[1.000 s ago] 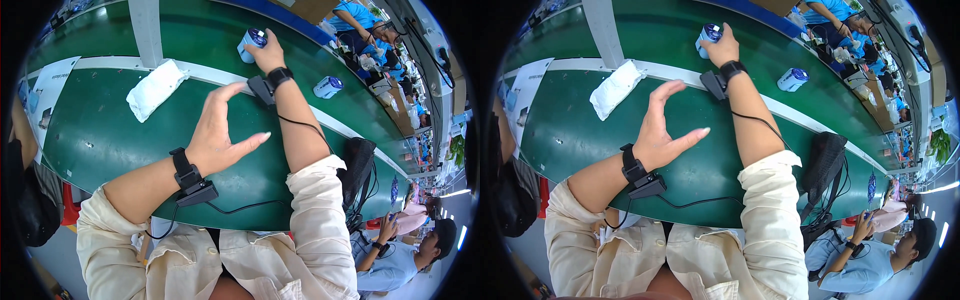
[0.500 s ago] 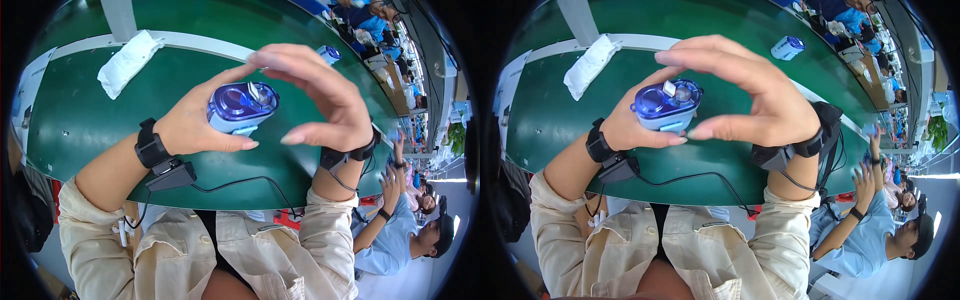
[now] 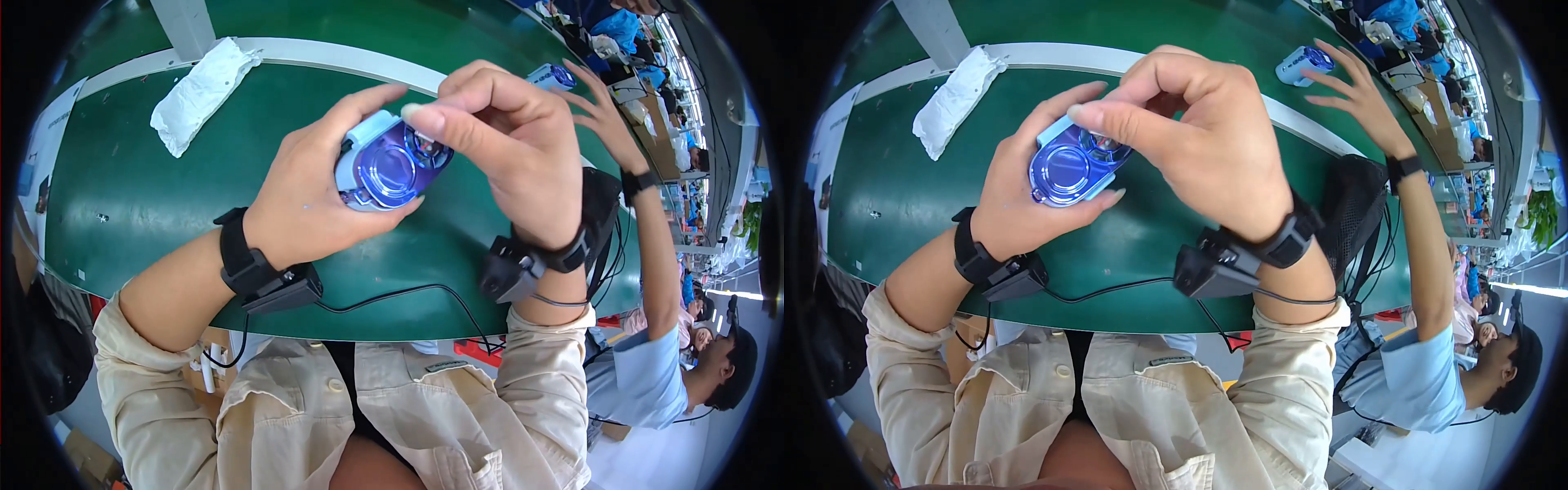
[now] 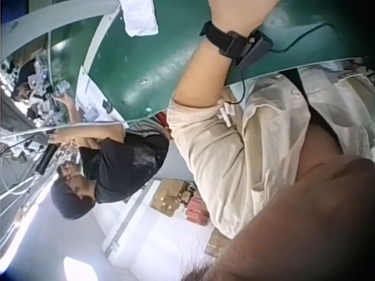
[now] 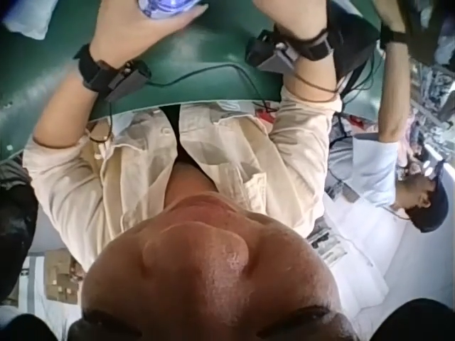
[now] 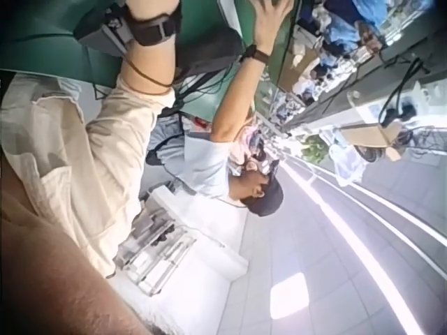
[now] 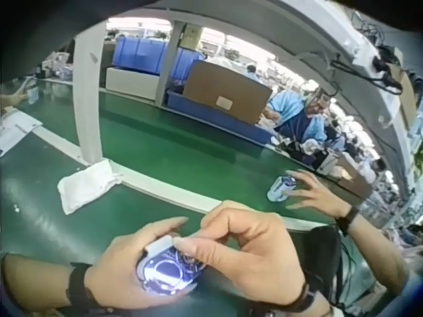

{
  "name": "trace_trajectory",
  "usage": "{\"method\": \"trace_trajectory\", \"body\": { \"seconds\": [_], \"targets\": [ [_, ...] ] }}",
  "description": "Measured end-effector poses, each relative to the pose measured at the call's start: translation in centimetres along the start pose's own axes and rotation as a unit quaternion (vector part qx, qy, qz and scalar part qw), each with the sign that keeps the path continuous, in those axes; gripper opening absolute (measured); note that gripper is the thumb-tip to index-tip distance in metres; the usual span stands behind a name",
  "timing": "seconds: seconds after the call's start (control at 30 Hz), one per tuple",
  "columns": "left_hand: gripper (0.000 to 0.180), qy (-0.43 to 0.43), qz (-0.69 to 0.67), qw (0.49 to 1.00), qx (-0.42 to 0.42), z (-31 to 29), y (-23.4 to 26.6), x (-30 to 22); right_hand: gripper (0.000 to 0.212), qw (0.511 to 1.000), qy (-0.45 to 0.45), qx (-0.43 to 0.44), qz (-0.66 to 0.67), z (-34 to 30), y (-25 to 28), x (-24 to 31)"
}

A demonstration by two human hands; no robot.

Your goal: The person picks up a blue device and presses a small white component into a circular opening on its top before setting it down. They then pick up another blue device and repeat the same process.

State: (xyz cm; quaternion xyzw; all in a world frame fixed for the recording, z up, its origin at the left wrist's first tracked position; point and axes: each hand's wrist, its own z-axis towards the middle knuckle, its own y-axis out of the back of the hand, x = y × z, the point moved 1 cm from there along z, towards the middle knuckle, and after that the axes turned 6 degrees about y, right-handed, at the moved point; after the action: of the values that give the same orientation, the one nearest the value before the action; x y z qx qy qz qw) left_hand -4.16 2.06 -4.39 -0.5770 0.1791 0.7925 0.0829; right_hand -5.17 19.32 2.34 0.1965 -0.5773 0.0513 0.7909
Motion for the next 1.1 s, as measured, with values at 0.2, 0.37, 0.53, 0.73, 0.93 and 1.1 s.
{"method": "trace_trajectory", "body": {
  "seconds": [0.2,0.37,0.53,0.73,0.93,1.1],
  "targets": [
    [0.073,-0.008,0.095,0.988,-0.120,0.0,0.1,0.1,0.008,0.978,0.109,-0.103,-0.144,-0.3,-1.8,-1.4],
    [0.070,-0.038,0.136,0.977,-0.158,-0.1,0.2,0.3,0.007,0.972,0.130,-0.145,-0.129,-0.2,-2.4,-1.3],
    [0.067,-0.044,0.154,0.973,-0.168,-0.2,0.2,0.5,0.006,0.977,0.124,-0.127,-0.120,0.0,-2.3,-1.1],
    [0.067,-0.048,0.163,0.971,-0.170,-0.1,0.1,0.4,0.008,0.981,0.068,-0.134,-0.119,0.0,-2.5,-0.3],
    [0.068,-0.021,0.177,0.968,-0.175,-0.1,0.1,0.5,0.010,0.926,0.149,-0.166,-0.304,-0.2,-3.2,-1.0],
    [0.069,-0.030,0.198,0.962,-0.186,0.1,0.1,0.7,0.008,0.896,0.189,-0.157,-0.370,-0.3,-3.5,-1.1]
  ]
}}
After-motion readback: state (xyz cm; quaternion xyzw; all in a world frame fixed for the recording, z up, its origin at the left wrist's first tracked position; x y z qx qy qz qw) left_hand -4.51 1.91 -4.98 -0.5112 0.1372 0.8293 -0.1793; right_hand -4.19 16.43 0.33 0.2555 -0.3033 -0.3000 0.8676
